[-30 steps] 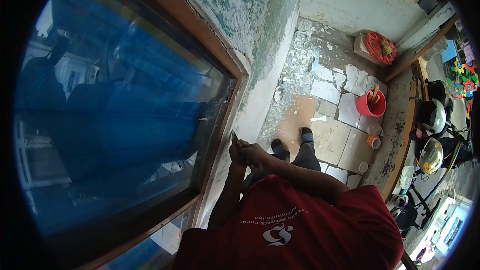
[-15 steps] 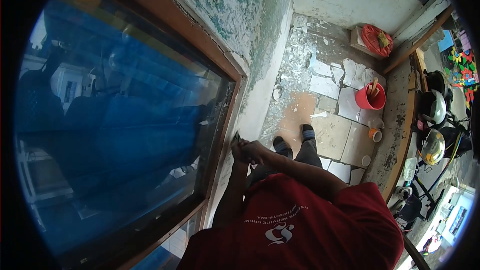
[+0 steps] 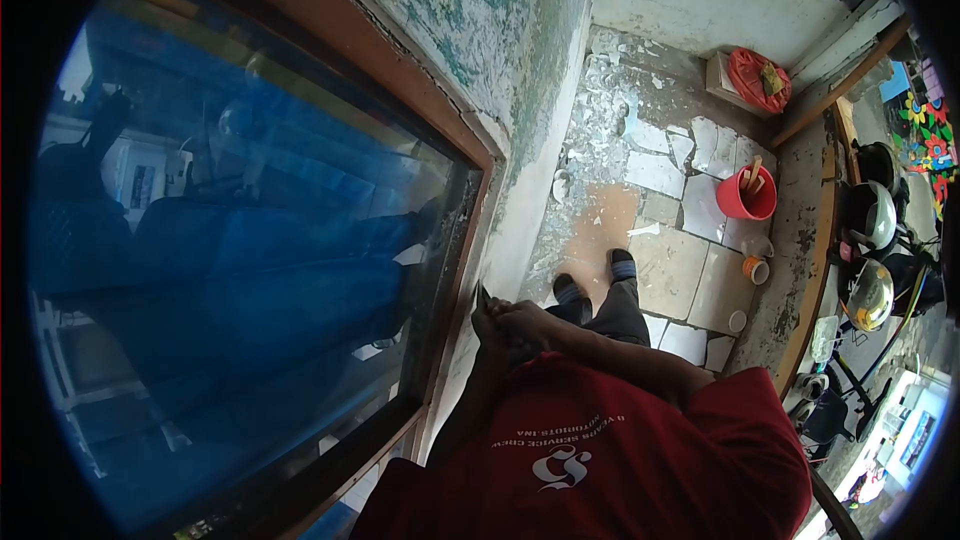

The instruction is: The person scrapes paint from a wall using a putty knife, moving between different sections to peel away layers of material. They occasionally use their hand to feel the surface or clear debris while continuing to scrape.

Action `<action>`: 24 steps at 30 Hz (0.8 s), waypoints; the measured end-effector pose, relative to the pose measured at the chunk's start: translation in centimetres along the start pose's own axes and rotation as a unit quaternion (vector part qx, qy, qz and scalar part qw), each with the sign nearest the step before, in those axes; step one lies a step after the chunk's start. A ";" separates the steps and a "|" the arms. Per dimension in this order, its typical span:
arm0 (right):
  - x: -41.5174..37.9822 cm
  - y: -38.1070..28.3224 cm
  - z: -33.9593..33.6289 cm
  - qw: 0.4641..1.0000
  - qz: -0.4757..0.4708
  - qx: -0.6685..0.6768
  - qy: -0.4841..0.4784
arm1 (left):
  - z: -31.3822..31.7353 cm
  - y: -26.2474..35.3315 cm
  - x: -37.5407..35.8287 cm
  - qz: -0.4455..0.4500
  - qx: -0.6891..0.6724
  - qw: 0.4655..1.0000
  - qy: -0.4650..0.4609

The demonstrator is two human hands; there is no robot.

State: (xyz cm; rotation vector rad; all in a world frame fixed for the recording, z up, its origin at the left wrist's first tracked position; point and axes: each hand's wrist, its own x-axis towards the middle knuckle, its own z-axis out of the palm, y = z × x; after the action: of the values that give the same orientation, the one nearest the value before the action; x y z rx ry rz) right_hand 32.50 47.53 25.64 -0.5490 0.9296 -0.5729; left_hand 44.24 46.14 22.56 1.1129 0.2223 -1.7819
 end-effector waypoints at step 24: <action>-1.5 -3.1 0.0 0.994 0.083 0.006 0.071 | -3.1 -1.2 4.8 -0.058 -0.018 0.995 -0.085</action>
State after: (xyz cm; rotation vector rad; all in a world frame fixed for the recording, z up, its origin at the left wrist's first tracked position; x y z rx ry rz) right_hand 31.10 46.28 28.48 -0.4180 1.0952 -0.4710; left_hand 44.65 45.52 16.80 0.9344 0.2192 -1.9576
